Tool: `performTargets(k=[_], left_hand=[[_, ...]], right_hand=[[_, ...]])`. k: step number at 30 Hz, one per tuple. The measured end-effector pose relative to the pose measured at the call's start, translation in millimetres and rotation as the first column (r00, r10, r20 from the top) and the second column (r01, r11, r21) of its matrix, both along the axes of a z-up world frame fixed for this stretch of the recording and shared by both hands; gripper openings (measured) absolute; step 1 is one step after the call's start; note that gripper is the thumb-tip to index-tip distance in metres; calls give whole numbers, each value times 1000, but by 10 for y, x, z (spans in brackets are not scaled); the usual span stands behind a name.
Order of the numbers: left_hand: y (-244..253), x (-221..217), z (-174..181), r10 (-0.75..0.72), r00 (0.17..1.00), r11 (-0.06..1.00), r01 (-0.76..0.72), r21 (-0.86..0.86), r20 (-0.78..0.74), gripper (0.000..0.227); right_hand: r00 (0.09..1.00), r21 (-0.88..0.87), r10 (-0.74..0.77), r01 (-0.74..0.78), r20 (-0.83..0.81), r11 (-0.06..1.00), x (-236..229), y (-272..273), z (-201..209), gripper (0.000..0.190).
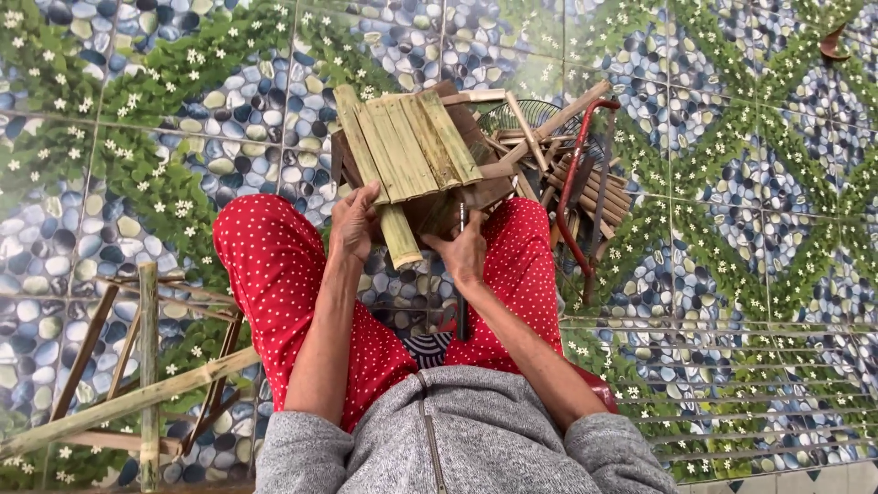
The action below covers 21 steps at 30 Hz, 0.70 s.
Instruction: The person assembles a small bamboo structure by arranging split bamboo pieces on a wooden base and securing them with a hammer and nails. They repeatedly adjust the bamboo pieces and hammer them into place.
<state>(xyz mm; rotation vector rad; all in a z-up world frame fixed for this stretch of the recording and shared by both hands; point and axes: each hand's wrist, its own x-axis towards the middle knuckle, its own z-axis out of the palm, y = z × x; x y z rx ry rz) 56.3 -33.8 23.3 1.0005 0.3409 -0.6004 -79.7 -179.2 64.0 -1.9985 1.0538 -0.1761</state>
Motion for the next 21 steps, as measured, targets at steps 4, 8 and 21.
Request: performTargets(k=[4,8,21], left_hand=[[-6,120,-639,-4,1000,1000,4,-10,6,46],[-7,188,-809,7,1000,1000,-7,-24,-11,47],[158,180,-354,2,1000,1000,-2,-14,-4,32]], right_hand=[[997,-47,56,-54,48,997,65,102,26,77],[984,-97,159,-151,83,984,90,14,-176,73],[981,293,90,-137,170,946,708,-799,-1060,24]])
